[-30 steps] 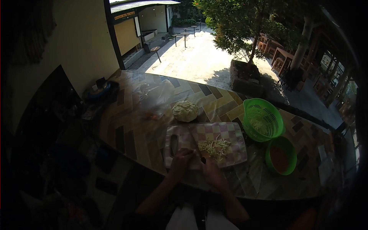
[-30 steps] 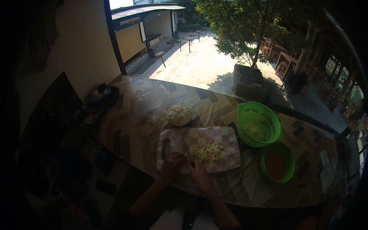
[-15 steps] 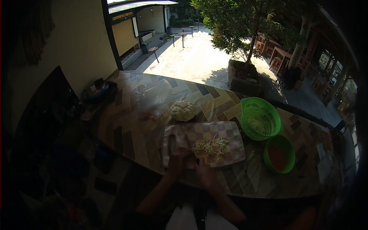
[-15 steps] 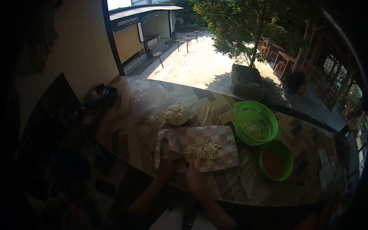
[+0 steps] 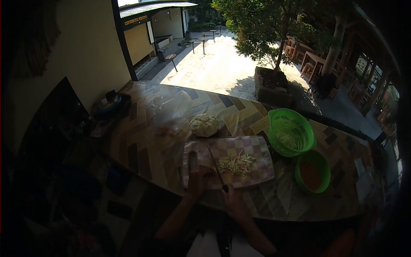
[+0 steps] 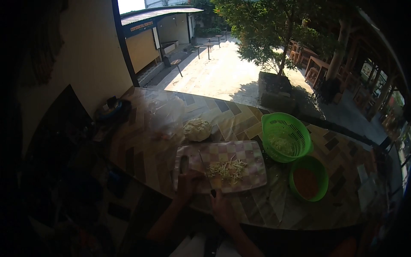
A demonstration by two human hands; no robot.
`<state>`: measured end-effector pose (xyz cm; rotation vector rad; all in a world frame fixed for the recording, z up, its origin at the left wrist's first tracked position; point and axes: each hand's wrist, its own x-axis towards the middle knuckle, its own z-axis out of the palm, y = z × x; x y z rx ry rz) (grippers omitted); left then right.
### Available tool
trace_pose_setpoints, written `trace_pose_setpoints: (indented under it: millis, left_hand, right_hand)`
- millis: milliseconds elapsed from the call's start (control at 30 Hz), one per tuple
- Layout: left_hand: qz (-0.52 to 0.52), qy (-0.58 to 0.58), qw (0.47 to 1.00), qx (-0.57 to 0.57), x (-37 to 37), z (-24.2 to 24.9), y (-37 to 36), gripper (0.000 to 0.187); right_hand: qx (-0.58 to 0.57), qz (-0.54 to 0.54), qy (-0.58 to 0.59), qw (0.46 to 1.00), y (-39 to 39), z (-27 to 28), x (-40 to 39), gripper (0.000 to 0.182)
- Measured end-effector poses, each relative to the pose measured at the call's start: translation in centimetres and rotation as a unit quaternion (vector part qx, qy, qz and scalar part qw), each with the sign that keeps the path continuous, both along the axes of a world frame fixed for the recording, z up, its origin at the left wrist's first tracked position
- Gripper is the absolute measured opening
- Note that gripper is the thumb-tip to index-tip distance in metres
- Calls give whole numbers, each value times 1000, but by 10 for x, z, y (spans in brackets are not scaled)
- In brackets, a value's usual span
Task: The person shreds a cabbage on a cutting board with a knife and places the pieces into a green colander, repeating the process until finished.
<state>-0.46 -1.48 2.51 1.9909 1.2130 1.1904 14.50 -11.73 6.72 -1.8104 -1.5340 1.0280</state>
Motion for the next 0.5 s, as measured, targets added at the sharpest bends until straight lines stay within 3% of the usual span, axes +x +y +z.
trace_pose_setpoints:
  millis: [200, 500]
  left_hand:
    - [4, 9, 1000, -25, 1, 4, -2, 18]
    - [-40, 55, 994, 84, 1, 14, -11, 22]
  right_hand:
    - [-17, 13, -38, 999, 1, 3, -3, 32]
    - [-45, 6, -122, 992, 43, -13, -10, 35]
